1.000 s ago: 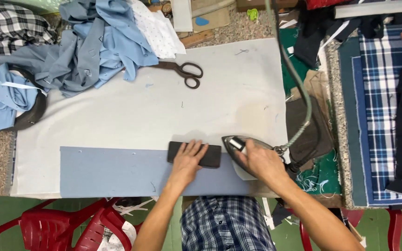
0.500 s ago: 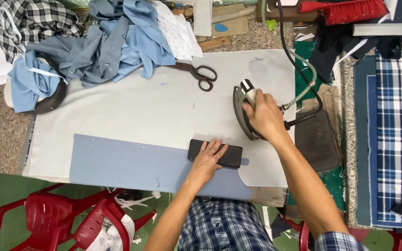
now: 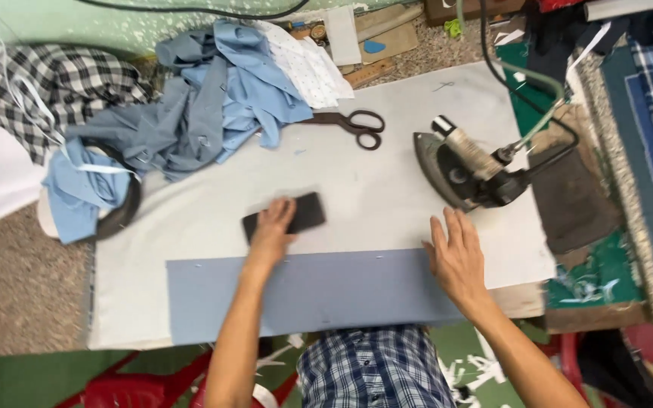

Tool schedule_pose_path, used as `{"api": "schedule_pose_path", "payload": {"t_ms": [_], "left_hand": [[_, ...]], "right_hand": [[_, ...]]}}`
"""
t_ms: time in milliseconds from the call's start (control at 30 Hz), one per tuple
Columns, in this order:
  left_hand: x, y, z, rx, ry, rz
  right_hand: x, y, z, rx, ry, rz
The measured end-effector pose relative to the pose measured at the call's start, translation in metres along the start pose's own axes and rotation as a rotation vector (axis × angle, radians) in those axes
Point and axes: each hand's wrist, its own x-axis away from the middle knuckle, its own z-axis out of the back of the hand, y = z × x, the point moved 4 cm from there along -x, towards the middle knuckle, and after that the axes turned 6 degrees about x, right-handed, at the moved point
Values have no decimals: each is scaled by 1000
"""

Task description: The person irons a light blue patterned fabric on a white worktable using a steam iron and a wooden pressing block, then flips the fabric and continues ironing. They measure the fabric with a wooden ruler and chalk, then cut it with scissors into a rectangular piece.

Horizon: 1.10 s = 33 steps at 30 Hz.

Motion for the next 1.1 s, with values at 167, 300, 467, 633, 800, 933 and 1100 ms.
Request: {"api": "schedule_pose_path", "payload": {"t_ms": [167, 300, 467, 633, 800, 933, 1100], "left_hand": [[12, -110, 57, -100, 95, 102], [8, -136, 48, -475, 313, 69], [92, -49, -4, -220, 487, -123], [168, -34, -53, 34, 315, -2], [200, -83, -29, -712, 459, 286], [223, -130, 9, -7, 539, 342], [209, -157, 13, -178, 730, 367]], "right_hand": [[35, -87, -35, -69, -59, 5], [26, -169, -33, -214, -175, 75], [39, -228, -37, -257, -148, 184], [73, -220, -46, -289, -18, 317], [79, -161, -38, -367, -137, 231], [88, -125, -48, -202, -125, 238], [87, -112, -58, -109, -28, 103]]}}
